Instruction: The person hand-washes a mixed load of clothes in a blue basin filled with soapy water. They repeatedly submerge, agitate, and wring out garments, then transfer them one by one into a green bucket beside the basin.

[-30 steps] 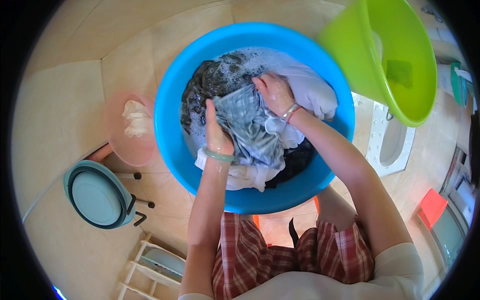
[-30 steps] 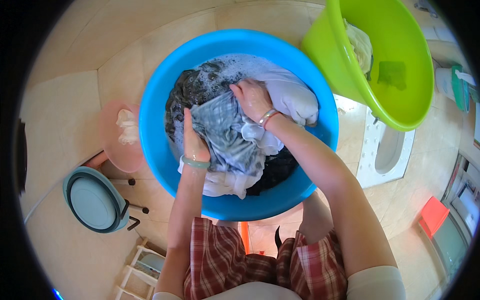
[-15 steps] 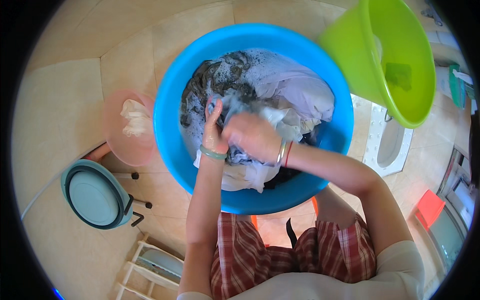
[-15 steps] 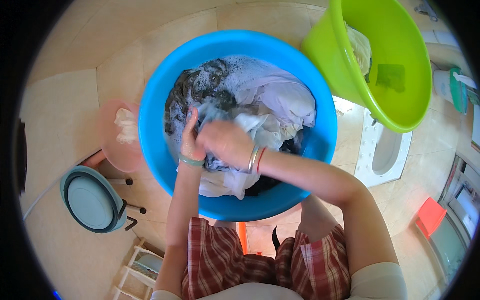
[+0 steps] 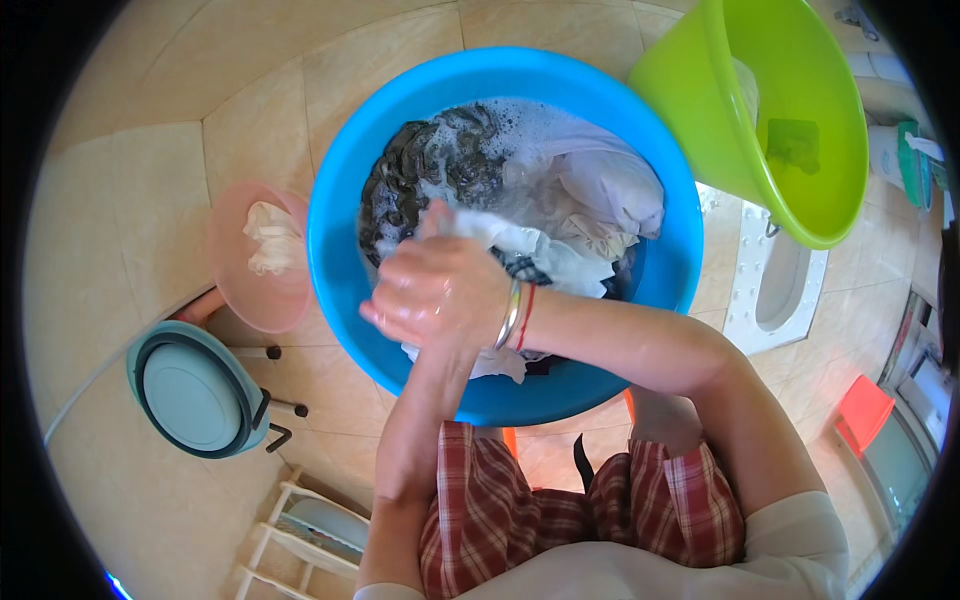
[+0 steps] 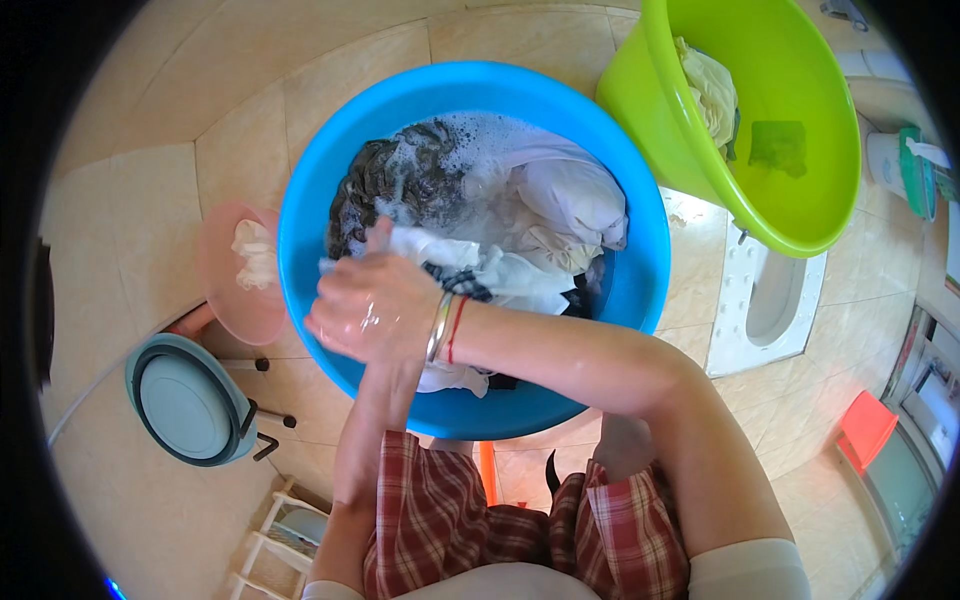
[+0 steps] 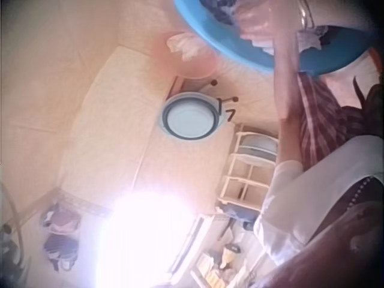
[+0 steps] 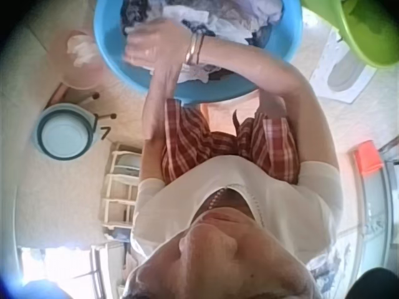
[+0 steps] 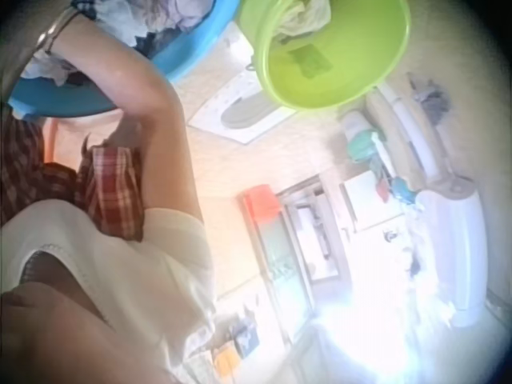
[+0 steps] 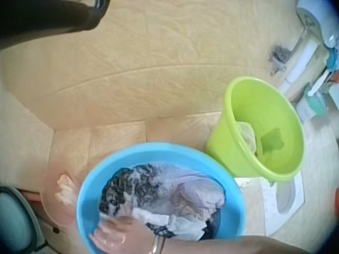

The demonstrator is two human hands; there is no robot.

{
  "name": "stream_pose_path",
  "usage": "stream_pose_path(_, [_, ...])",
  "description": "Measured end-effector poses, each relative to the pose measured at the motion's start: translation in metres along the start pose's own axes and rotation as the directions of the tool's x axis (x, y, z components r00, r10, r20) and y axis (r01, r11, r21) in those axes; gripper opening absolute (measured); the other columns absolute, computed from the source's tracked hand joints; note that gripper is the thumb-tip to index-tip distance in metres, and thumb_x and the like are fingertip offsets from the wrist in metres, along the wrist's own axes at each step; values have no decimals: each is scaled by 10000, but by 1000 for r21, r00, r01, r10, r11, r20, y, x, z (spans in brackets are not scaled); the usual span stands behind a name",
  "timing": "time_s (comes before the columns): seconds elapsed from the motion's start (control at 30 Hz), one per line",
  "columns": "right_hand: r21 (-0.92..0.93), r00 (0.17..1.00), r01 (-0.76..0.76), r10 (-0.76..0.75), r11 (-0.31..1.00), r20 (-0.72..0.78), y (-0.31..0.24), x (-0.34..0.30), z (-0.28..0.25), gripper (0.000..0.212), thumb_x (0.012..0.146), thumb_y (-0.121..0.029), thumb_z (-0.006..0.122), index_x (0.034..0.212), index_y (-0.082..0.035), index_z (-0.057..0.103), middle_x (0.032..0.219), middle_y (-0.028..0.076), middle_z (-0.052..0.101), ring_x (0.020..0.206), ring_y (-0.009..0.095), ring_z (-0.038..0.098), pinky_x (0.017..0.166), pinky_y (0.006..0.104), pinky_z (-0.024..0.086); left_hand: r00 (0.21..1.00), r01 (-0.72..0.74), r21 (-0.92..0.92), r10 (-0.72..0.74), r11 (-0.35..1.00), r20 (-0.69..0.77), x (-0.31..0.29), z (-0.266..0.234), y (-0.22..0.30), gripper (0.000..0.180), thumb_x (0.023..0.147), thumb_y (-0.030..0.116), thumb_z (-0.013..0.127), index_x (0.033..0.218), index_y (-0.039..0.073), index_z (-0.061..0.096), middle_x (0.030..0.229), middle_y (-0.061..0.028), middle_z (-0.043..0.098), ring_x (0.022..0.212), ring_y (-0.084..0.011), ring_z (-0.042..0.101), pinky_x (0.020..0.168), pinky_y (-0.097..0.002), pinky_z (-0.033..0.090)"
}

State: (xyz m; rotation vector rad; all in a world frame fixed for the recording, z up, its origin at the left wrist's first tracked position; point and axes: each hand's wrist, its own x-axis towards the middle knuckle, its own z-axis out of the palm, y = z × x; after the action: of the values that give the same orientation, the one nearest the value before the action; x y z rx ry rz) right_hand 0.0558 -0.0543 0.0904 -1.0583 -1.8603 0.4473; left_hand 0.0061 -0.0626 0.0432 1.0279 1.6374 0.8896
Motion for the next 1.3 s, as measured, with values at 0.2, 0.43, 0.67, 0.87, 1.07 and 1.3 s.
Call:
stream_pose_path(0.2, [-202, 824, -543, 563, 815, 59, 100, -51, -39, 290, 910, -252, 552, 708, -49, 600, 698, 175, 616, 666, 373, 617, 596, 466, 492, 983, 106, 558, -3, 823, -183, 2, 11, 20, 325, 936, 383, 604, 1020, 71, 640, 874, -24, 619, 779, -131, 566, 738, -308, 475])
stream_pose_path(0.43, [-431, 546, -548, 697, 717, 466, 63, -82, -110, 242, 862, -282, 597, 937, -71, 690, 860, 174, 691, 838, 374, 657, 823, 475, 506, 913, -75, 251, -35, 965, 407, 24, -65, 0, 304, 881, 192, 718, 1133, 50, 625, 966, -67, 679, 818, -115, 614, 764, -264, 496])
stream_pose_path(0.67, [212, 702, -673, 521, 709, 485, 47, -35, -100, 426, 766, -182, 773, 1124, -38, 592, 1026, 164, 662, 958, 316, 655, 861, 376, 509, 830, -244, -118, 270, 963, 488, 6, -45, 54, 613, 787, 236, 794, 1302, 65, 510, 1266, -136, 552, 1031, -237, 624, 824, -336, 530])
stream_pose_path(0.87, [693, 648, -650, 703, 311, 293, 84, -60, -121, 446, 809, 35, 603, 1251, -12, 570, 1148, 57, 625, 1029, 123, 588, 932, 272, 459, 641, -610, 445, 78, 655, 764, 35, -61, -21, 761, 738, 371, 818, 1352, 71, 483, 1326, -138, 516, 1248, -254, 486, 1004, -399, 407])
stream_pose_path(1.07, [347, 719, -640, 694, 686, -45, 101, -44, -102, 694, 766, -113, 723, 1405, -126, 455, 1084, 101, 621, 1021, 191, 594, 887, 317, 485, 970, 130, -293, -59, 947, 237, 57, -37, -11, 605, 753, 52, 781, 1282, 75, 488, 1194, -74, 551, 1084, -169, 540, 938, -317, 443])
stream_pose_path(1.3, [-501, 832, -350, 509, 791, 223, 110, -65, -24, 296, 868, -386, 640, 1114, -225, 602, 1130, 103, 504, 926, 326, 614, 641, 455, 552, 901, -239, 278, 106, 930, 421, 44, -11, -89, 719, 854, 99, 689, 1486, 102, 344, 1475, -218, 340, 1306, -347, 419, 1076, -394, 353])
